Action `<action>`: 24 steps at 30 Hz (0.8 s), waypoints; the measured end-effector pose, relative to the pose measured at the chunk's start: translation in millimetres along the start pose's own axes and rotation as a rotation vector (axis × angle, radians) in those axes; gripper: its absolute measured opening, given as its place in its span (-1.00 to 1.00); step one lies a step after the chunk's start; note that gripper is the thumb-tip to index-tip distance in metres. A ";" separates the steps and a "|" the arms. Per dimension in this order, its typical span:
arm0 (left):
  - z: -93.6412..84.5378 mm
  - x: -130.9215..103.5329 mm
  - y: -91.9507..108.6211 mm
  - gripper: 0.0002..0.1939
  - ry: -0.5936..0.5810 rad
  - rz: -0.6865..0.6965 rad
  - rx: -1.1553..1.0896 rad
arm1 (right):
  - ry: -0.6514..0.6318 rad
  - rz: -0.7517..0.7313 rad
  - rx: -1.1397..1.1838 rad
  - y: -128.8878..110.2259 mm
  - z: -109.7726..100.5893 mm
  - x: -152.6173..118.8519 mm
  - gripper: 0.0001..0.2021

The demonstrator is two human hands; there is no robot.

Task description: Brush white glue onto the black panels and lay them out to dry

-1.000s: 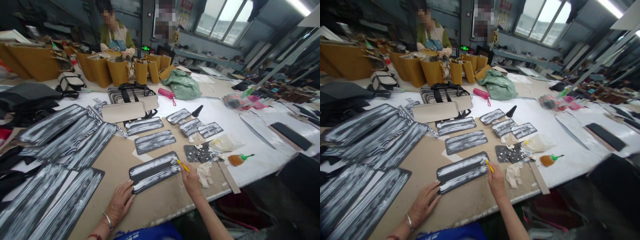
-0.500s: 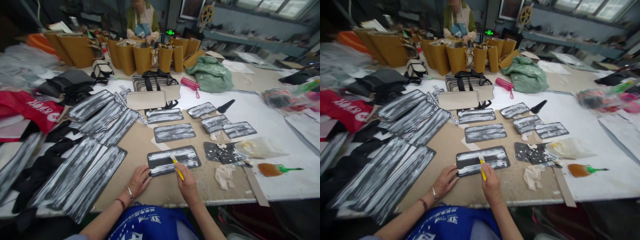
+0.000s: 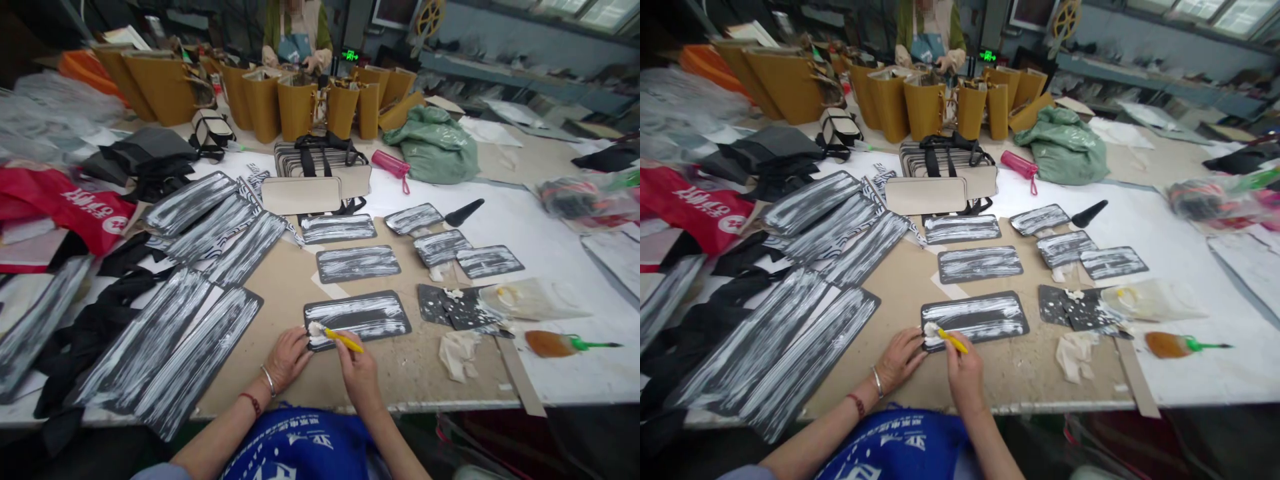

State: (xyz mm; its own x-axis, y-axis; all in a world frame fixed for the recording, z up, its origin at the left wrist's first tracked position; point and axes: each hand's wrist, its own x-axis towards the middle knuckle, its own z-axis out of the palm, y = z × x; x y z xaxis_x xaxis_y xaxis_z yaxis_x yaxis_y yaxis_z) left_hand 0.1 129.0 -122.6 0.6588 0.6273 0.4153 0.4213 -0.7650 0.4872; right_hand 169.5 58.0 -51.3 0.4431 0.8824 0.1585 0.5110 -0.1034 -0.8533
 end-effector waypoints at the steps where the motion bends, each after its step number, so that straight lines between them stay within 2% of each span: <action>1: 0.1 -0.1 -0.1 -0.79 0.014 0.010 0.012 | 0.043 0.049 -0.013 8.6 -7.9 4.1 -0.77; 5: 0.3 -1.0 -0.7 -0.81 0.028 0.038 0.044 | 0.280 0.230 -0.160 43.2 -56.2 18.5 -0.66; 8: 0.8 -1.6 -1.1 -0.82 0.022 0.041 0.048 | 0.388 0.299 -0.233 50.2 -81.6 22.5 -0.60; 10: 1.5 -1.6 -1.2 -0.81 0.021 0.045 0.050 | 0.381 0.319 -0.158 47.3 -82.7 22.1 -0.60; 12: 2.1 -1.3 -1.2 -0.80 0.030 0.048 0.059 | 0.328 0.364 0.019 46.4 -75.9 21.8 -0.61; 15: 2.4 -0.1 -1.1 -0.81 0.058 0.067 0.071 | 0.310 0.455 0.263 59.8 -74.1 24.6 -0.57; 20: 1.5 2.5 -0.2 -0.81 0.073 0.114 0.101 | 0.528 0.528 0.239 99.5 -115.1 36.7 -0.53; 22: 1.6 2.6 -0.1 -0.81 0.070 0.113 0.118 | 0.552 0.510 0.225 106.7 -125.0 44.7 -0.54; 24: 2.4 2.0 -0.6 -0.81 0.064 0.106 0.133 | 0.523 0.511 0.268 108.5 -123.0 54.8 -0.55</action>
State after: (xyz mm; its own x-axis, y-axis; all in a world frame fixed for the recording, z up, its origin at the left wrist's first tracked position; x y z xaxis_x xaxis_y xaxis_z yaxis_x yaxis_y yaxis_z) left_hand 2.6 130.4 -123.9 0.6648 0.5465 0.5093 0.4327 -0.8375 0.3339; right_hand 339.9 38.6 -74.0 0.8994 0.4174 -0.1301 -0.0162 -0.2655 -0.9640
